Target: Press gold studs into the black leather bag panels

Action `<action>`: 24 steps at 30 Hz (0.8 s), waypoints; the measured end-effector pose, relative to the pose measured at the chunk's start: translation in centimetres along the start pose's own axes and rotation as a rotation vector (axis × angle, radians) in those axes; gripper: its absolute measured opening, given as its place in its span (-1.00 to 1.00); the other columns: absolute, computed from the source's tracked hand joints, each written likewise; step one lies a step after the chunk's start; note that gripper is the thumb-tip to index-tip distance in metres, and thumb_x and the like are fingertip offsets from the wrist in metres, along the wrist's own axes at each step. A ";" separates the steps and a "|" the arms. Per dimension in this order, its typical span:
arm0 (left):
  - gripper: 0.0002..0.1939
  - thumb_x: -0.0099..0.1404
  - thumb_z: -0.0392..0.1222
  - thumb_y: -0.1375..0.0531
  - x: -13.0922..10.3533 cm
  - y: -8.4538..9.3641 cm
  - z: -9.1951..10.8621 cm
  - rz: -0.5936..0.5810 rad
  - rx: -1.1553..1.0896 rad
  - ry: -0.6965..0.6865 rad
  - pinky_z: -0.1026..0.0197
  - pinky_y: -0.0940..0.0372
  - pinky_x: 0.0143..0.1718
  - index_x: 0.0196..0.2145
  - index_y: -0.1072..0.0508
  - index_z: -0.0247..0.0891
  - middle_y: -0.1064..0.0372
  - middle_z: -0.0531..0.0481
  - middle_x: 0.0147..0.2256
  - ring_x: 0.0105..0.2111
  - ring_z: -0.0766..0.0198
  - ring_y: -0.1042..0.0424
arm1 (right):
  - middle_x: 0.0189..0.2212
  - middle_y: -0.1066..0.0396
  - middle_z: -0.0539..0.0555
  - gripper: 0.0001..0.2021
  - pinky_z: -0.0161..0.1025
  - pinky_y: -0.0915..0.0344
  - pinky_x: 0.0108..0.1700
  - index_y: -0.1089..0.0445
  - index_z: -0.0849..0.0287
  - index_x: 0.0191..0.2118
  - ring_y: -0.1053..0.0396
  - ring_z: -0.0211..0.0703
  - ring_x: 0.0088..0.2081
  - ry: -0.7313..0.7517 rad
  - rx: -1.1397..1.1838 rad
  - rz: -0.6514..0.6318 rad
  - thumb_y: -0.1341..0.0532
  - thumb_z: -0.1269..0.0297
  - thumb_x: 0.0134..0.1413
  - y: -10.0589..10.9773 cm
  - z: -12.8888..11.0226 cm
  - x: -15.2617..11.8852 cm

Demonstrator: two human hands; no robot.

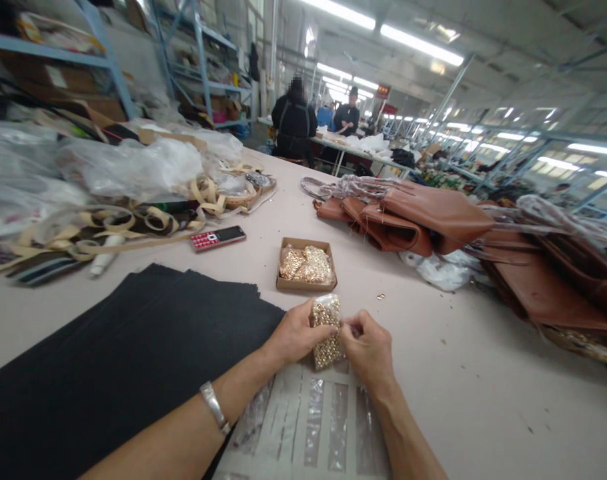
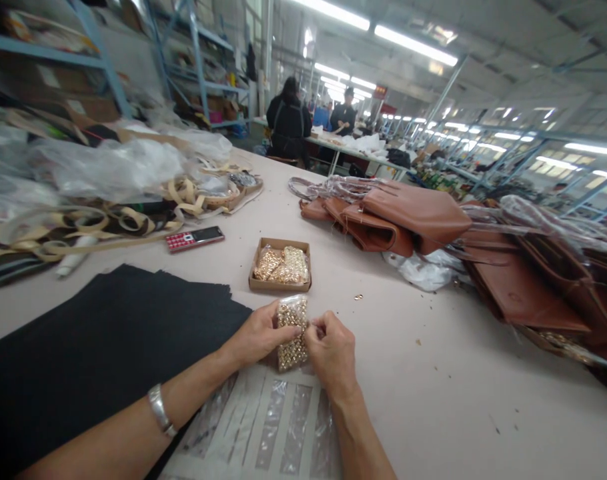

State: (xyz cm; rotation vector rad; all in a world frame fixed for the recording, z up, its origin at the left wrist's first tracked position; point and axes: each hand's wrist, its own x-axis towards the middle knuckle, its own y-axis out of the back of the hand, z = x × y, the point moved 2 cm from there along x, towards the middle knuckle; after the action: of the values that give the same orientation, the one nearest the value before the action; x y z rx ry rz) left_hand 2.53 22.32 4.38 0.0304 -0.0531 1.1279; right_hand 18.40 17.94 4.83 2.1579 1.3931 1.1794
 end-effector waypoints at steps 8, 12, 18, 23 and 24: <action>-0.72 0.08 -0.28 -0.27 0.1 -0.4 1.0 -0.075 -0.031 0.001 0.20 -0.31 -0.28 -0.20 -0.45 -0.25 -0.45 -0.03 -0.34 -0.34 0.21 -0.40 | -0.59 -0.34 -0.08 -0.92 -0.33 -0.23 -0.39 -0.32 0.14 -0.49 -0.29 -0.27 -0.54 -0.044 0.037 0.036 -0.18 0.33 -0.02 0.2 0.6 0.3; -0.63 0.09 -0.23 -0.28 0.2 -0.3 1.3 -0.111 -0.069 0.015 0.17 -0.33 -0.21 -0.11 -0.43 -0.26 -0.48 -0.07 -0.26 -0.28 0.19 -0.44 | -0.39 -0.51 0.01 -0.85 -0.31 -0.33 -0.30 -0.43 0.16 -0.25 -0.43 -0.22 -0.43 -0.053 0.125 0.034 -0.17 0.33 0.03 0.2 0.8 0.3; -0.62 0.07 -0.22 -0.32 0.0 0.2 1.6 -0.154 -0.077 0.048 0.16 -0.35 -0.20 -0.12 -0.43 -0.27 -0.48 -0.07 -0.27 -0.29 0.19 -0.45 | -0.40 -0.55 0.00 -0.81 -0.33 -0.37 -0.28 -0.50 0.14 -0.22 -0.48 -0.19 -0.41 -0.076 0.196 -0.002 -0.18 0.34 0.04 0.0 0.9 0.2; -0.56 0.11 -0.15 -0.31 -0.1 -0.2 1.1 -0.118 -0.097 0.075 0.14 -0.36 -0.18 -0.06 -0.38 -0.29 -0.48 -0.09 -0.22 -0.28 0.19 -0.45 | -0.43 -0.55 -0.01 -0.76 -0.35 -0.36 -0.32 -0.53 0.14 -0.22 -0.46 -0.23 -0.47 -0.047 0.171 0.049 -0.13 0.39 0.05 0.0 0.5 0.2; -0.56 0.12 -0.13 -0.30 -0.1 -0.2 0.9 -0.101 -0.092 0.079 0.13 -0.36 -0.17 -0.05 -0.38 -0.30 -0.47 -0.09 -0.22 -0.27 0.18 -0.46 | -0.43 -0.56 0.00 -0.75 -0.35 -0.36 -0.33 -0.53 0.15 -0.22 -0.46 -0.23 -0.47 -0.039 0.169 0.061 -0.12 0.39 0.06 0.0 0.4 0.2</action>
State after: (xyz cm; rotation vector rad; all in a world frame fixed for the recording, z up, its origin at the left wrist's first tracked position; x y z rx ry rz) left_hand 2.71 22.12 5.24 -0.0928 -0.0325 1.0233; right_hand 18.74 18.17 4.70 2.3399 1.4675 1.0689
